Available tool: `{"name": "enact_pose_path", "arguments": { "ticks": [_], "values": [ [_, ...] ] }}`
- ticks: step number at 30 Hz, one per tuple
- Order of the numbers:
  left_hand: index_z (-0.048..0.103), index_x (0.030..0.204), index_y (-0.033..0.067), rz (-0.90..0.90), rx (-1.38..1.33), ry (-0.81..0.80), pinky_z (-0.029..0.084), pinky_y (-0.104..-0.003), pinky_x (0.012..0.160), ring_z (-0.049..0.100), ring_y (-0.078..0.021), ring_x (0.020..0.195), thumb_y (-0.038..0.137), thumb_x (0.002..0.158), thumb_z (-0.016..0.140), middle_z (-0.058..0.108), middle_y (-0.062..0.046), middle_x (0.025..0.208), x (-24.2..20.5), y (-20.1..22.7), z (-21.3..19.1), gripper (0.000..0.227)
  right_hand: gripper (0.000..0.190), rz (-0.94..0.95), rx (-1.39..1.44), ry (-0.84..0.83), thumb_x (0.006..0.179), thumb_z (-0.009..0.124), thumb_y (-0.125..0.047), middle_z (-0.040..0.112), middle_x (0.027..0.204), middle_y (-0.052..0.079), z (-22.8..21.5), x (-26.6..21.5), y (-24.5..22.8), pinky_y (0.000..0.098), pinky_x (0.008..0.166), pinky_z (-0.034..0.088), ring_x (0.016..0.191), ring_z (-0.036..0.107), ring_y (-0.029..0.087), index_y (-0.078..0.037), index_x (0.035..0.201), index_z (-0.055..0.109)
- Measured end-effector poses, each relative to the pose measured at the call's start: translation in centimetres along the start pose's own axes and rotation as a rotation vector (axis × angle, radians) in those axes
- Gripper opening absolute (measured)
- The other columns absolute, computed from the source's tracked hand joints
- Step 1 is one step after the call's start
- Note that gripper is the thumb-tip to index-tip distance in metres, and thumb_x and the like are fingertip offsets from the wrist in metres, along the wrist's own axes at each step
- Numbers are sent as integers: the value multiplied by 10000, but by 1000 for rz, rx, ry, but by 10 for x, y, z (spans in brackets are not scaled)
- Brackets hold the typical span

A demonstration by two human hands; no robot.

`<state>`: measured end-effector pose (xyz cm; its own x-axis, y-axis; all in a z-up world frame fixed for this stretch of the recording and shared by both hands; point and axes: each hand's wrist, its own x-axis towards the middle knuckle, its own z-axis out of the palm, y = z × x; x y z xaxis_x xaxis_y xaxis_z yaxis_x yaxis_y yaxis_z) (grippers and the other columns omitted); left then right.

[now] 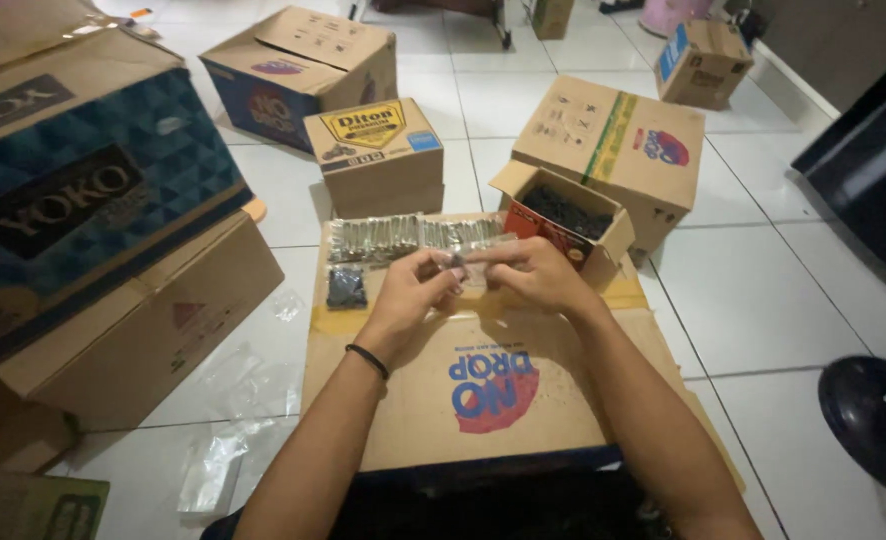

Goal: Bagging small metal bolts into plastic bags and organizing them in boxes.

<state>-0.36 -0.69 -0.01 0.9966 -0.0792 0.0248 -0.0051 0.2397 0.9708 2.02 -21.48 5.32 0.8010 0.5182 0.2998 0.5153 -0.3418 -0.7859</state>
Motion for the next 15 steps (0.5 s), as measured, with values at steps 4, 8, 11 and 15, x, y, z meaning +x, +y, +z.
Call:
{"name": "enact_pose_path", "arguments": {
  "ticks": [4, 8, 11, 15],
  "values": [
    [729, 1075, 25, 28, 10, 17, 595, -249, 546, 708, -148, 705, 70, 838, 763, 724, -79, 818, 5, -6, -3, 243, 453, 53, 35, -21, 806, 604, -77, 685, 609, 67, 1, -5, -8, 330, 669, 541, 605, 651, 186, -182, 1204, 793],
    [718, 1120, 10, 91, 17, 11, 621, -305, 597, 720, -178, 735, 119, 903, 742, 750, -126, 892, 17, -19, -12, 244, 521, 38, 8, -5, 777, 588, -93, 685, 660, 80, 4, 1, -6, 294, 616, 530, 605, 646, 143, -194, 1252, 778],
    [708, 1125, -17, 93, -58, 36, 626, -335, 573, 732, -217, 726, 124, 927, 722, 742, -157, 879, 9, -7, -9, 243, 546, 17, -13, 1, 768, 583, -85, 675, 707, 112, 6, 3, -13, 330, 599, 519, 610, 635, 166, -175, 1274, 767],
    [720, 1075, 14, 83, -138, 44, 628, -326, 517, 731, -212, 691, 126, 931, 718, 736, -152, 821, 2, 4, 1, 182, 576, 59, -20, 11, 746, 569, -71, 567, 571, 52, 3, -1, -31, 291, 547, 462, 536, 549, 146, -168, 1282, 757]
  ]
}}
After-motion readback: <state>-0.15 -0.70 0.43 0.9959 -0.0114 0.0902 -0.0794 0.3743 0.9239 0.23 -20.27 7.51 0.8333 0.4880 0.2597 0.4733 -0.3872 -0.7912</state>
